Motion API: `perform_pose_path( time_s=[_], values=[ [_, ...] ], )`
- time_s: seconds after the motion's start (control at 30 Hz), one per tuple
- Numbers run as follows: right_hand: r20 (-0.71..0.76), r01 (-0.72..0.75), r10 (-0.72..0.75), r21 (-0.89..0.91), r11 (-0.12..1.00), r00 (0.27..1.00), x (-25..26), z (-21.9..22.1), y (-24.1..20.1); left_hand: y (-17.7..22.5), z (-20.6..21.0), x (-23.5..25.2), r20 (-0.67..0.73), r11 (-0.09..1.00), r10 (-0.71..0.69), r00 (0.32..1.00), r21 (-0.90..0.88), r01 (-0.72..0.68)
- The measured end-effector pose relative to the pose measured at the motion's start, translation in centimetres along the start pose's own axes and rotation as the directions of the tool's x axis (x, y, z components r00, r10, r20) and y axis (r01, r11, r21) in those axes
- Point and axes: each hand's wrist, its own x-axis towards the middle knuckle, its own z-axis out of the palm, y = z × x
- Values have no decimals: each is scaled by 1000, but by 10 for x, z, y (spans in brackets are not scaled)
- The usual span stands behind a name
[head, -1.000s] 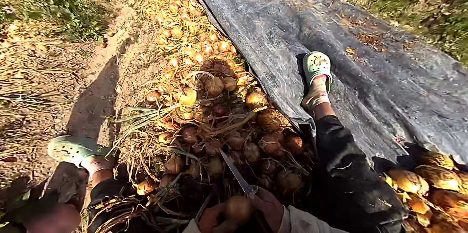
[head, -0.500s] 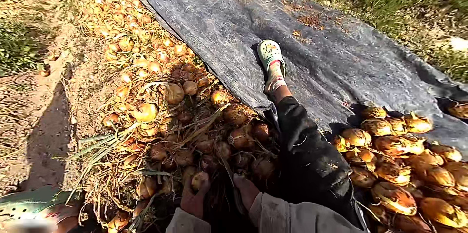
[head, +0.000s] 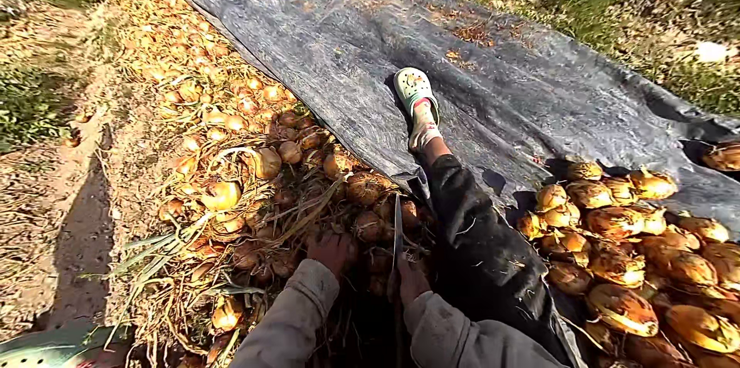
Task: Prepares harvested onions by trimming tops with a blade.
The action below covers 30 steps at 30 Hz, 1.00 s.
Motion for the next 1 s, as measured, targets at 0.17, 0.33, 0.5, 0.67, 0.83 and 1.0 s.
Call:
perform_pose_path(
  time_s=[0.17, 0.33, 0.5, 0.67, 0.83, 1.0],
  values=[
    [41, -28, 32, -81, 996, 999, 0, 2, -3, -3, -9, -1, 135, 990, 43, 990, 130, -61],
    [132, -19, 19, 1, 1000, 991, 7, 1, 1, -8, -11, -39, 69, 985, -113, 991, -124, 121],
    [427, 137, -120, -10, 990, 896, 0, 5, 9, -14, 67, -96, -433, 632, -253, 865, -751, -191],
    [529, 426, -389, 56, 903, 754, -13, -3, 18, -1, 96, -118, -590, 581, -142, 795, -700, -415],
    [545, 487, -489, 162, 858, 681, -8, -10, 21, -20, 77, -120, -711, 697, 50, 702, -478, -534],
    [658, 355, -368, 160, 921, 657, -5, -10, 22, -36, 70, -135, -650, 744, 225, 726, -367, -559]
  ],
)
